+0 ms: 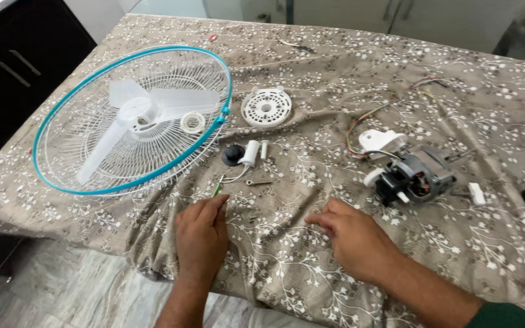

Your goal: The person reassembles an electric fan by hand, using a screwdriver to tighten screws on the motor and attaching the motor housing. The person handles the motor, housing, and small fasteners on a table with other fan parts nearby.

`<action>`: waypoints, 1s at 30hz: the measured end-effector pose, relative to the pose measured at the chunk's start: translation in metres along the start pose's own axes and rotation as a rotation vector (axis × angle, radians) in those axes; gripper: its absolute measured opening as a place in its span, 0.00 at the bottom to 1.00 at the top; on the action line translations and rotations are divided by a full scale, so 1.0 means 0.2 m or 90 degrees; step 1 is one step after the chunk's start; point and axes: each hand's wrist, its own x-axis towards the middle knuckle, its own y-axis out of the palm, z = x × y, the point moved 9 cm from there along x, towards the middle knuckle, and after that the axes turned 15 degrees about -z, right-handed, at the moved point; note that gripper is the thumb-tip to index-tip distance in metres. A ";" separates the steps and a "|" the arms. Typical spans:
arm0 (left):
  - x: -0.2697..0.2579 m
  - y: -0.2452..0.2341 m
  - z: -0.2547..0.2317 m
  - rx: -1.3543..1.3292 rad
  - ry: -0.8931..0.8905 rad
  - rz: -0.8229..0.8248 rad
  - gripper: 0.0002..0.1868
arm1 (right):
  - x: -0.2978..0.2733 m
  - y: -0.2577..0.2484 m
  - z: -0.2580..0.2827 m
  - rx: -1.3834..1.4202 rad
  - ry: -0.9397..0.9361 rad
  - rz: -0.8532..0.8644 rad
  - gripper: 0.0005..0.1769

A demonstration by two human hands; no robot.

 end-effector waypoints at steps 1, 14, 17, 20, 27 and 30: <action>0.01 0.00 -0.03 -0.006 0.007 0.009 0.08 | -0.03 -0.04 -0.04 0.026 -0.012 -0.026 0.20; -0.27 0.66 -0.56 -0.600 -0.658 0.286 0.06 | -0.32 -0.31 -0.77 0.409 0.239 -0.233 0.08; -0.39 0.82 -0.61 -0.746 -0.991 0.255 0.09 | -0.36 -0.31 -0.90 0.465 0.283 -0.266 0.08; -0.34 0.90 -0.65 -0.722 -0.947 0.215 0.09 | -0.37 -0.30 -0.94 0.651 0.296 -0.278 0.09; -0.17 0.84 -0.83 -0.411 -0.387 0.215 0.22 | -0.36 -0.31 -0.96 0.731 0.367 -0.276 0.11; -0.18 0.84 -0.86 -0.369 -0.313 0.226 0.29 | -0.31 -0.33 -0.92 0.746 0.325 -0.287 0.12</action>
